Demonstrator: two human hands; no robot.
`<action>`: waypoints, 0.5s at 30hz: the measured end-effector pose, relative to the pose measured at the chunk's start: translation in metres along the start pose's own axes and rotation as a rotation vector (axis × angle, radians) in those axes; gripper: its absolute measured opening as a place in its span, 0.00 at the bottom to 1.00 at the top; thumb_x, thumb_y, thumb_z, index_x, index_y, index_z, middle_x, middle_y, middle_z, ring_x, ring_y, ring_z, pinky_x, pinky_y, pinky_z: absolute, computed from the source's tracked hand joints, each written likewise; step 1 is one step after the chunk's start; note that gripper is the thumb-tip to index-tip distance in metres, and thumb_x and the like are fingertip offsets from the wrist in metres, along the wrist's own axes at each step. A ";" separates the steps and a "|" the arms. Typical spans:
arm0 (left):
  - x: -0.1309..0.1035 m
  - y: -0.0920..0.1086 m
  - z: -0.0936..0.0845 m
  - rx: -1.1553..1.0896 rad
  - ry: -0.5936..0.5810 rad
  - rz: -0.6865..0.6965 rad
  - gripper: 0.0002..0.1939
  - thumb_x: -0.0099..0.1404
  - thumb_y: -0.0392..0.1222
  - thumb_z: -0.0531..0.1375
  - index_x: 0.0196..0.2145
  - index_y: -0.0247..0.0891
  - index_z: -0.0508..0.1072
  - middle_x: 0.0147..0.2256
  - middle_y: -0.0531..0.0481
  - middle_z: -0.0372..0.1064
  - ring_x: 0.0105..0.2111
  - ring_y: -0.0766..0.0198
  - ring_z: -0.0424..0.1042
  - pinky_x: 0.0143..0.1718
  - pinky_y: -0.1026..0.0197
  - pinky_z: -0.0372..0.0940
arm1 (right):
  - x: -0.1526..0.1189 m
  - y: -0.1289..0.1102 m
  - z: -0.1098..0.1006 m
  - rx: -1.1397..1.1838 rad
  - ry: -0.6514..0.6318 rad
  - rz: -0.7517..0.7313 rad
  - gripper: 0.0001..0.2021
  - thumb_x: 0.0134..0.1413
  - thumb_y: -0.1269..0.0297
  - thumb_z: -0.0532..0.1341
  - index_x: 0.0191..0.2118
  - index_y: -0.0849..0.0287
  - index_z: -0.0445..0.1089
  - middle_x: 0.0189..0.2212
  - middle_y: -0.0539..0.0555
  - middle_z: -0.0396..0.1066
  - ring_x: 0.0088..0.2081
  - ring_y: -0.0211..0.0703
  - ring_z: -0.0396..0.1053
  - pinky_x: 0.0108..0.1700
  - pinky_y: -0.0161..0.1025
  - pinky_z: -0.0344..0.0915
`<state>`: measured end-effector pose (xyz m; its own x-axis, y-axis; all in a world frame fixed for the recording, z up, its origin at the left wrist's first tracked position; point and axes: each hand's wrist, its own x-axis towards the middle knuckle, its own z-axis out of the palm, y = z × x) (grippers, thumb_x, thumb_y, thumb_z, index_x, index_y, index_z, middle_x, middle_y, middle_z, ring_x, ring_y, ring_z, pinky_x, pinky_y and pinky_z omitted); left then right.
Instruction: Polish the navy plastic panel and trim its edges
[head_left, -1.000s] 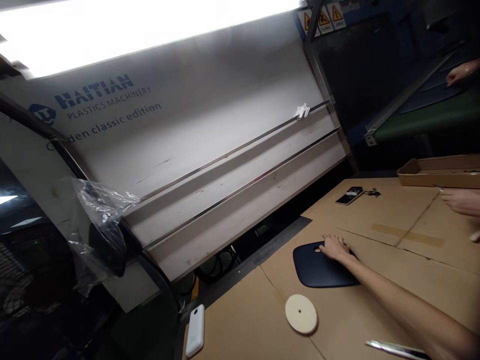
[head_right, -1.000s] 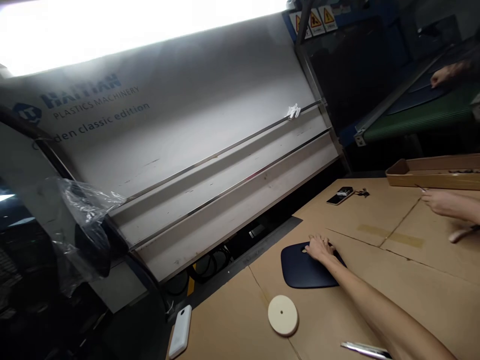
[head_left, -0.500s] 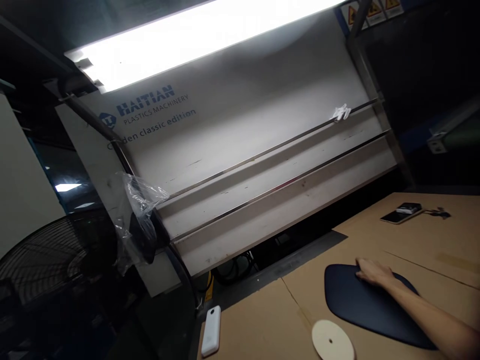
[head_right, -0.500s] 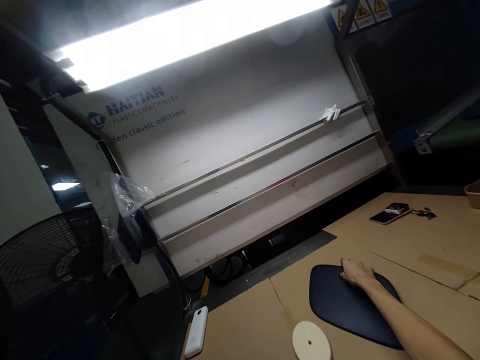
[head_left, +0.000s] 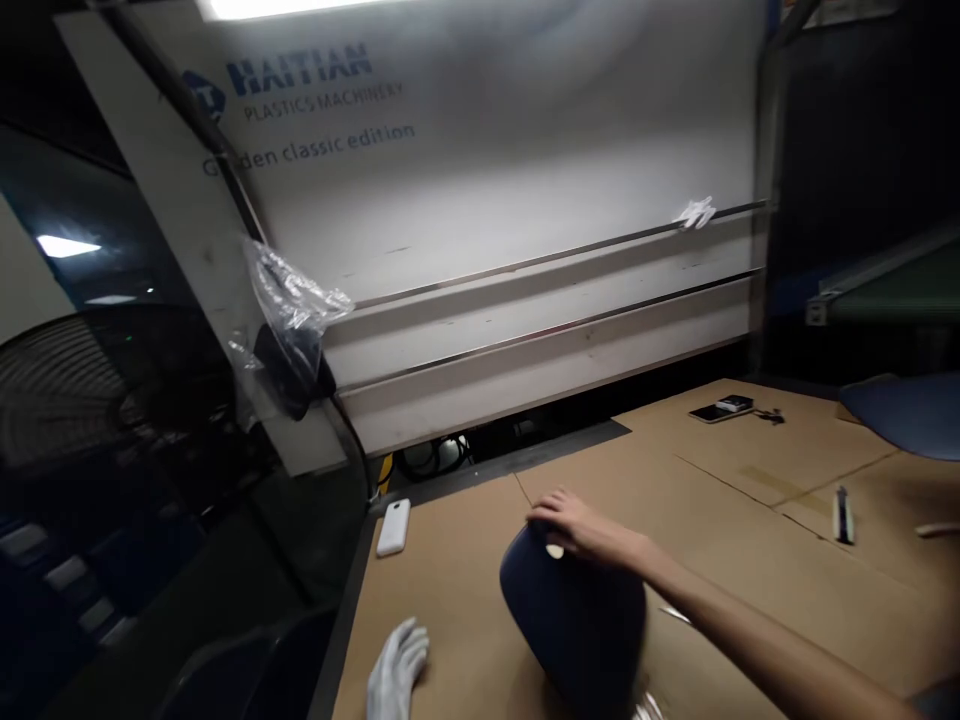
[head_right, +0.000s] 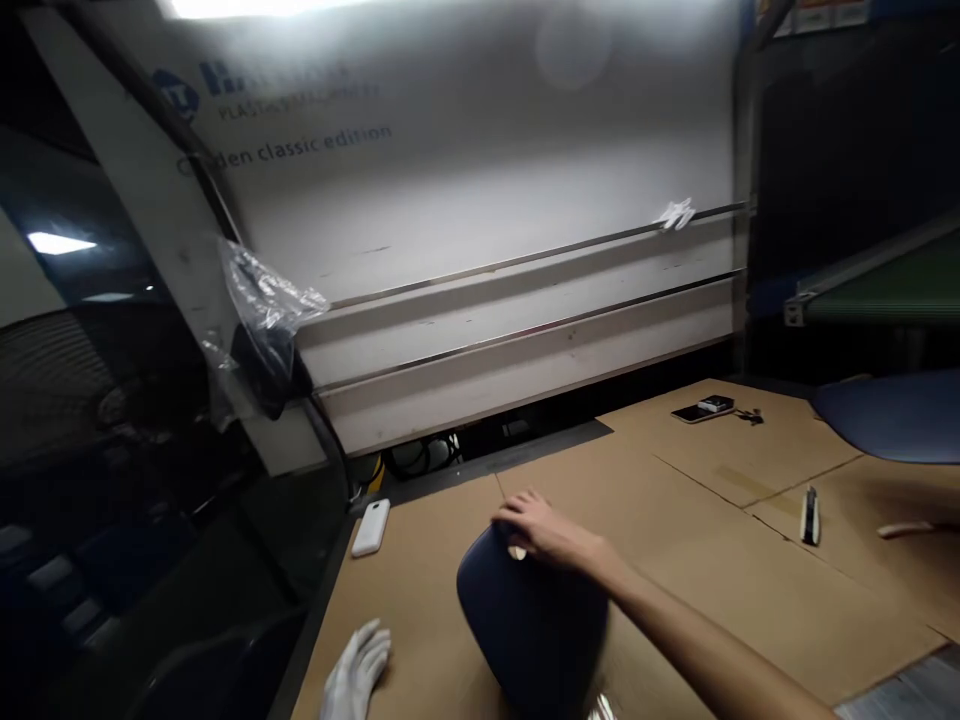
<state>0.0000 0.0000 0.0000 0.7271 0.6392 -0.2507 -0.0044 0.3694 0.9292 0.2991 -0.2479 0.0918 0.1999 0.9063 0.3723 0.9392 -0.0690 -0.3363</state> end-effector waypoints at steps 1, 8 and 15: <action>0.000 -0.001 -0.001 -0.040 -0.025 -0.028 0.19 0.69 0.53 0.58 0.54 0.44 0.71 0.55 0.42 0.70 0.52 0.54 0.71 0.52 0.46 0.70 | 0.011 -0.027 0.017 -0.046 -0.053 -0.098 0.19 0.64 0.64 0.57 0.59 0.48 0.67 0.57 0.57 0.68 0.61 0.54 0.60 0.67 0.62 0.46; 0.000 -0.020 -0.003 -0.306 -0.287 -0.126 0.24 0.68 0.56 0.58 0.53 0.37 0.74 0.52 0.38 0.75 0.57 0.50 0.70 0.60 0.51 0.64 | 0.042 -0.078 0.114 -0.101 -0.067 -0.080 0.29 0.60 0.66 0.59 0.66 0.43 0.59 0.68 0.55 0.56 0.69 0.53 0.49 0.68 0.62 0.44; -0.003 -0.024 0.004 -0.296 -0.291 0.039 0.17 0.64 0.45 0.64 0.49 0.36 0.78 0.49 0.40 0.77 0.54 0.51 0.73 0.62 0.50 0.61 | -0.033 0.033 0.141 -0.339 0.127 0.575 0.24 0.65 0.56 0.52 0.62 0.61 0.66 0.63 0.69 0.61 0.64 0.68 0.56 0.59 0.65 0.58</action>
<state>0.0005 -0.0135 -0.0206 0.8862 0.4545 -0.0905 -0.2015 0.5538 0.8079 0.2843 -0.2217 -0.0541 0.7052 0.6323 0.3208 0.7055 -0.6705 -0.2293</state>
